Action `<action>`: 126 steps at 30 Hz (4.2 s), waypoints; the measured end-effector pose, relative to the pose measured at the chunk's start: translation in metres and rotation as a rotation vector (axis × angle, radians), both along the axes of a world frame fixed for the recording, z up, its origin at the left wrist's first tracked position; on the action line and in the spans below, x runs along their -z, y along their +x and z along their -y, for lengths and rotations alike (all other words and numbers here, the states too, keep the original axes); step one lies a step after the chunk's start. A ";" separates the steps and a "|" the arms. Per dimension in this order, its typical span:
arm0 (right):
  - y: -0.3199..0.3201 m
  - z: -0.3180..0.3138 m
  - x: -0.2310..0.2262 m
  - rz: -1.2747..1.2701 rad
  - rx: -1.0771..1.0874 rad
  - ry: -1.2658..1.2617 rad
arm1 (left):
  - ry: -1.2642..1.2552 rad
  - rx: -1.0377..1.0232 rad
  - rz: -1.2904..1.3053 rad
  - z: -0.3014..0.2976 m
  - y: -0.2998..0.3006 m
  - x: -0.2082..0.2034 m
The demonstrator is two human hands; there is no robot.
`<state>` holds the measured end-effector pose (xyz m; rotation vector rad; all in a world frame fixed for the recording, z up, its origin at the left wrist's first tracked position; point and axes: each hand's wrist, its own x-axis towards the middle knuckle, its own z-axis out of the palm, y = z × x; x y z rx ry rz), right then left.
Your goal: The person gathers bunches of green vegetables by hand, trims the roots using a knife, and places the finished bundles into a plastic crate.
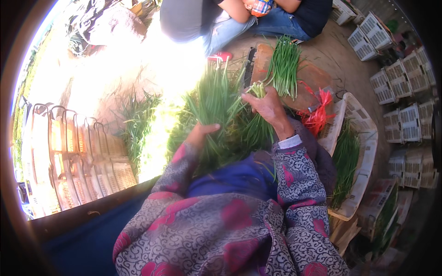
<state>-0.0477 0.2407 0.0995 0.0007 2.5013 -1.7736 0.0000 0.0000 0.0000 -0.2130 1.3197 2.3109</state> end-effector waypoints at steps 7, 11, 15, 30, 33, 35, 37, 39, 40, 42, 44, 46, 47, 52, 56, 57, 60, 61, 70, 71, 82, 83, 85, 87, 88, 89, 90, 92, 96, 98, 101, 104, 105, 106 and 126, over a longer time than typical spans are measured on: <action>0.015 -0.023 -0.005 0.152 -0.056 -0.030 | -0.106 0.051 -0.118 0.014 -0.016 -0.010; 0.021 -0.024 0.003 0.069 0.106 -0.131 | -0.129 0.036 -0.139 0.017 -0.018 -0.009; 0.014 -0.058 0.004 -0.021 0.320 -0.072 | -0.130 -0.065 -0.090 0.042 -0.015 -0.010; 0.004 -0.028 0.099 0.045 -0.394 1.123 | -0.253 -0.449 -0.214 0.094 -0.041 -0.016; 0.001 0.007 0.068 -0.361 -0.213 0.584 | -0.304 -0.290 -0.222 0.087 -0.037 -0.005; -0.001 0.039 0.018 -0.444 -0.033 0.299 | -0.397 -0.234 -0.225 0.057 -0.020 -0.046; -0.017 0.050 0.017 -0.408 -0.135 0.473 | -0.271 -0.213 -0.254 0.041 -0.014 -0.050; -0.019 0.047 0.027 -0.364 -0.195 0.589 | -0.358 -0.103 -0.328 0.036 -0.012 -0.061; -0.021 0.047 0.038 -0.349 -0.209 0.614 | -0.335 -0.088 -0.319 0.037 -0.013 -0.057; -0.019 0.047 0.051 -0.362 -0.145 0.587 | -0.422 0.023 -0.316 0.054 -0.024 -0.049; -0.027 0.030 0.085 -0.283 -0.038 0.740 | -0.411 0.005 -0.223 0.059 -0.020 -0.053; -0.034 0.005 0.123 -0.169 -0.010 0.896 | -0.434 -0.019 -0.187 0.090 -0.025 -0.039; -0.030 -0.007 0.137 -0.085 -0.041 0.980 | -0.444 -0.037 -0.167 0.105 -0.028 -0.026; -0.008 -0.015 0.128 0.259 -0.462 0.922 | -0.364 -0.212 -0.136 0.099 -0.031 -0.023; -0.012 0.021 0.056 0.116 -0.143 -0.286 | -0.333 -0.129 -0.144 0.072 -0.030 -0.009; -0.009 0.034 0.039 0.156 -0.138 -0.536 | -0.334 -0.108 -0.155 0.067 -0.026 -0.004; -0.007 0.053 0.017 0.097 -0.133 -0.754 | -0.275 -0.049 -0.163 0.055 -0.022 0.004; -0.007 0.048 0.021 0.081 -0.109 -0.629 | -0.235 -0.079 -0.133 0.049 -0.017 -0.007; -0.031 -0.024 0.111 -0.017 0.150 -0.039 | -0.195 -0.003 0.061 0.053 -0.009 -0.005; -0.030 0.000 0.079 0.049 0.129 -0.288 | -0.195 0.021 0.057 0.053 -0.008 -0.002; -0.026 0.042 0.041 0.141 -0.035 -0.063 | -0.097 -0.116 0.010 0.026 -0.015 -0.011; -0.025 0.036 0.044 0.161 -0.070 -0.083 | -0.113 -0.119 0.013 0.027 -0.017 -0.011; -0.025 0.029 0.050 0.194 -0.124 -0.085 | -0.179 -0.120 -0.059 0.034 -0.021 0.009; -0.025 0.021 0.063 0.225 -0.150 -0.047 | -0.251 -0.051 -0.107 0.045 -0.027 0.029; -0.028 0.015 0.075 0.093 -0.071 0.123 | -0.291 -0.100 -0.132 0.041 -0.027 0.025; -0.033 0.008 0.091 -0.040 0.010 0.294 | -0.294 -0.108 -0.142 0.043 -0.026 0.019; -0.036 -0.001 0.108 -0.173 0.089 0.464 | -0.296 -0.118 -0.152 0.046 -0.024 0.014; -0.038 -0.036 0.134 -0.062 0.081 0.646 | -0.324 -0.110 -0.158 0.051 -0.026 0.002; -0.023 -0.039 0.151 0.017 0.094 0.963 | -0.325 -0.046 -0.102 0.055 -0.032 0.012; -0.029 -0.018 0.129 -0.048 0.114 0.436 | -0.260 -0.084 -0.093 0.047 -0.031 0.020; -0.018 0.026 0.071 0.109 0.049 -0.125 | -0.222 -0.088 -0.068 0.034 -0.024 0.013; -0.015 0.044 0.069 0.147 0.084 -0.376 | -0.224 -0.012 -0.107 0.032 -0.023 0.017; -0.015 0.046 0.072 0.124 0.119 -0.426 | -0.244 -0.049 -0.085 0.034 -0.024 0.019; -0.016 0.041 0.066 0.092 0.187 -0.430 | -0.266 -0.089 -0.060 0.039 -0.025 0.025; 0.003 0.037 0.097 0.004 -0.233 -0.019 | -0.036 -0.047 -0.061 -0.004 -0.034 0.043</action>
